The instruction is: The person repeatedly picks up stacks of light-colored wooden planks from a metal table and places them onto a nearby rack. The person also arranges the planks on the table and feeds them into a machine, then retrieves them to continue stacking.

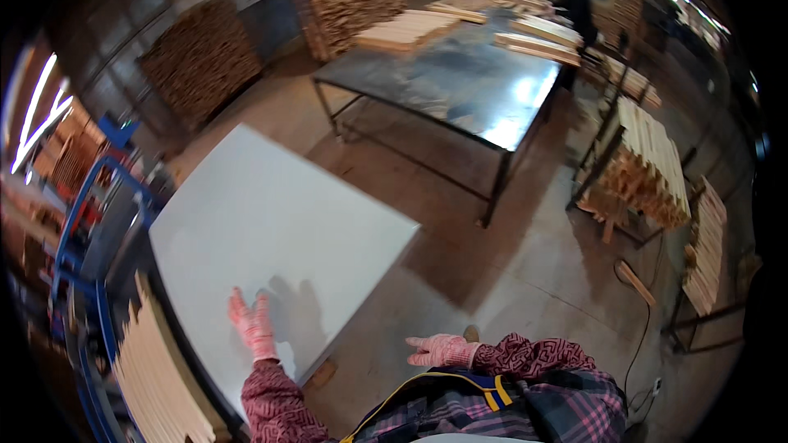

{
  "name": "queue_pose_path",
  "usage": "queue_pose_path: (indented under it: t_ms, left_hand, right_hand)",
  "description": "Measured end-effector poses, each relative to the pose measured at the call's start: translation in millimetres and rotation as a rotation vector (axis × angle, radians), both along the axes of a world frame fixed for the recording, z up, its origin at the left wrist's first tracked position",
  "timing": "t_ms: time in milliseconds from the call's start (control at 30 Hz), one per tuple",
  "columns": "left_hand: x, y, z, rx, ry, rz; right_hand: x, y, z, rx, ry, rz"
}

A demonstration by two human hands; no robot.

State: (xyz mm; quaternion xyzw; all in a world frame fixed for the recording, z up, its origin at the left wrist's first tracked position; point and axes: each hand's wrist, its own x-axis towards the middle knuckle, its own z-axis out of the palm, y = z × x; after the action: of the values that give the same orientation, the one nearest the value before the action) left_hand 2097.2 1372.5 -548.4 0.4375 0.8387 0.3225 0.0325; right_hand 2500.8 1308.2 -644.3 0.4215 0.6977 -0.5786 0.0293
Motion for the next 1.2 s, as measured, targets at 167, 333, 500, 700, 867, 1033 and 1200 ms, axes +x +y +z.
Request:
queue_pose_path:
  t_ms: [167,333,500,700,867,1033,1200]
  left_hand:
    - [181,170,-37,-0.223,0.278,-0.293]
    - [232,285,-35,-0.377,0.406,-0.245]
    - [213,397,-25,-0.531,0.360,-0.048]
    - [169,514,-27,-0.466,0.266,0.212]
    - [143,555,-31,-0.480,0.390,0.438]
    - [121,614,-29,-0.574,0.386,0.587]
    - [42,670,-49,-0.547,0.360,0.653]
  right_hand:
    - [173,64,15,-0.052,0.051,-0.361]
    - [269,144,13,-0.023,-0.168,-0.595]
    - [307,252,-18,0.065,-0.141,-0.660]
    - [318,434,-29,0.014,-0.207,-0.610]
    - [329,599,-21,0.283,-0.262,-0.480]
    - [315,746,-36,-0.042,-0.112,-0.579]
    - [300,933,-86,0.277,-0.246,-0.644]
